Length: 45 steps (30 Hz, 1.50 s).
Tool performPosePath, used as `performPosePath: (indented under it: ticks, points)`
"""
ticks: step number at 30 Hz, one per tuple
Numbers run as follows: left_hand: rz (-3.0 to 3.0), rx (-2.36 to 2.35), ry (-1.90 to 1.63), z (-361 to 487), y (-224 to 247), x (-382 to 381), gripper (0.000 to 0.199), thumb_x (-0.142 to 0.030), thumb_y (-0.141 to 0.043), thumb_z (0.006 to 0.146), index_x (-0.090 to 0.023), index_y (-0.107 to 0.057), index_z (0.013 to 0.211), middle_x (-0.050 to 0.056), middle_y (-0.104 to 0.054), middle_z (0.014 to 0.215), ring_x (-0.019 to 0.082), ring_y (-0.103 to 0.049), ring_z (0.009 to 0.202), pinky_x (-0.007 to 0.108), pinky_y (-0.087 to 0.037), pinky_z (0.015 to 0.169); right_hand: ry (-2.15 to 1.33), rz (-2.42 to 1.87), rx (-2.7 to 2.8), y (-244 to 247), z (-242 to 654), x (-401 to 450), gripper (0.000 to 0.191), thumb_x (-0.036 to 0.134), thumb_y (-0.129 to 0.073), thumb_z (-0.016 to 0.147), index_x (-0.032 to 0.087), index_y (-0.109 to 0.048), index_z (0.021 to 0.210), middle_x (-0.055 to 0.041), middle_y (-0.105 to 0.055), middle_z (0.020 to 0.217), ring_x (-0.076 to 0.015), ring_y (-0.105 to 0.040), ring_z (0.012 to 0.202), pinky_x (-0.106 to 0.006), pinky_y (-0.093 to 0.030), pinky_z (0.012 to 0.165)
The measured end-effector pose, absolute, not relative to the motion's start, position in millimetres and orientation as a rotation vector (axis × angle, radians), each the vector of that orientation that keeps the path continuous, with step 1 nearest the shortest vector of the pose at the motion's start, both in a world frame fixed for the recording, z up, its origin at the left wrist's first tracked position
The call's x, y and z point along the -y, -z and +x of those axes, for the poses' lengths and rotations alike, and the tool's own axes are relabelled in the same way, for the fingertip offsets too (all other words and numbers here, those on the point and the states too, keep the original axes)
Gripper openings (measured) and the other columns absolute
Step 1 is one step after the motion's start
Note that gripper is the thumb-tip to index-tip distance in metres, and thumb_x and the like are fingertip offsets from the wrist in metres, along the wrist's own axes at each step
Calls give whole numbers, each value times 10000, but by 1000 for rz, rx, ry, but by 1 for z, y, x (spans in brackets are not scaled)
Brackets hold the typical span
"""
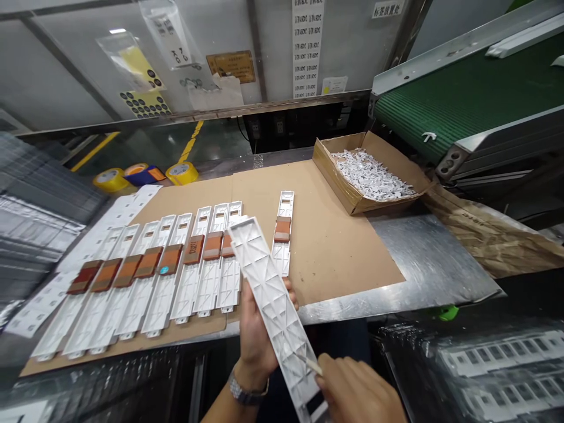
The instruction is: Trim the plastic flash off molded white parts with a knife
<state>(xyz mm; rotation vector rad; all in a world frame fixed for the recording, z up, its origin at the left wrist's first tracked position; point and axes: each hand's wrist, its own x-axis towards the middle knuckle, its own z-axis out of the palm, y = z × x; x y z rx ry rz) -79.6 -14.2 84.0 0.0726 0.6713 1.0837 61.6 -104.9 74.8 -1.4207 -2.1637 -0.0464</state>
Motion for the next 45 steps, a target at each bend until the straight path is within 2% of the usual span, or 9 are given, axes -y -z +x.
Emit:
performPosePath:
  ticks: [4,9,12,16,20,28,33,38,45]
  points:
    - [83,-656,-705,-87,-75,-4,466,-439,-344,882,-80,-641,892,68,-603,695,139,-569,566,237,-465,519,-37,-1433,2222,-94,86,87,290,162,-297,976,178,-587,977,-8,-535,655,-143,-475,571,-281,-286,561]
    - [112,-620,-290,-81,-50,1,533,-508,-371,887,-53,-649,893,115,-643,679,171,-597,521,262,-467,480,46,-1345,2371,-102,93,66,364,259,-304,994,202,-552,734,-6,-506,621,-157,-418,561,-303,-245,562]
    - [111,-613,-186,-74,-47,18,528,-465,-329,908,-50,-652,867,99,-614,603,194,-601,499,281,-466,442,-10,-1288,2483,-101,91,62,361,269,-319,988,211,-518,692,-1,-512,612,-161,-419,552,-315,-233,561]
    - [83,-630,-221,-72,-61,35,464,-380,-332,921,-77,-646,765,23,-518,526,169,-588,514,244,-449,437,-110,-1230,2614,-97,90,63,264,240,-415,945,216,-510,700,10,-537,609,-156,-456,550,-319,-242,568]
    - [60,-641,-224,-75,-71,41,466,-361,-353,914,-71,-624,670,27,-507,551,180,-599,549,248,-445,450,-134,-1190,2658,-94,89,64,226,244,-479,918,213,-500,695,17,-550,603,-145,-473,532,-315,-247,556]
    - [27,-657,-254,-77,-65,45,435,-372,-390,895,-79,-615,667,-10,-456,530,176,-585,511,265,-441,456,-98,-1218,2601,-88,83,68,279,233,-416,956,213,-511,695,15,-533,597,-161,-456,546,-322,-233,559]
    - [24,-643,-247,-81,-66,45,451,-375,-390,892,-75,-611,638,27,-506,551,183,-591,524,260,-443,459,-98,-1208,2577,-87,82,67,343,238,-323,991,213,-509,704,12,-519,600,-166,-430,544,-322,-218,557]
    - [17,-639,-251,-82,-70,45,428,-359,-376,900,-74,-627,700,2,-481,556,173,-588,510,263,-440,457,-156,-1129,2622,-88,85,63,323,279,-355,990,213,-503,709,20,-521,609,-152,-429,544,-315,-213,550]
    - [13,-576,-234,-85,-49,44,450,-431,-414,867,-79,-593,651,5,-485,552,192,-602,513,278,-469,452,-138,-1169,2585,-86,79,62,309,224,-372,976,210,-508,699,14,-519,601,-160,-425,546,-320,-213,556]
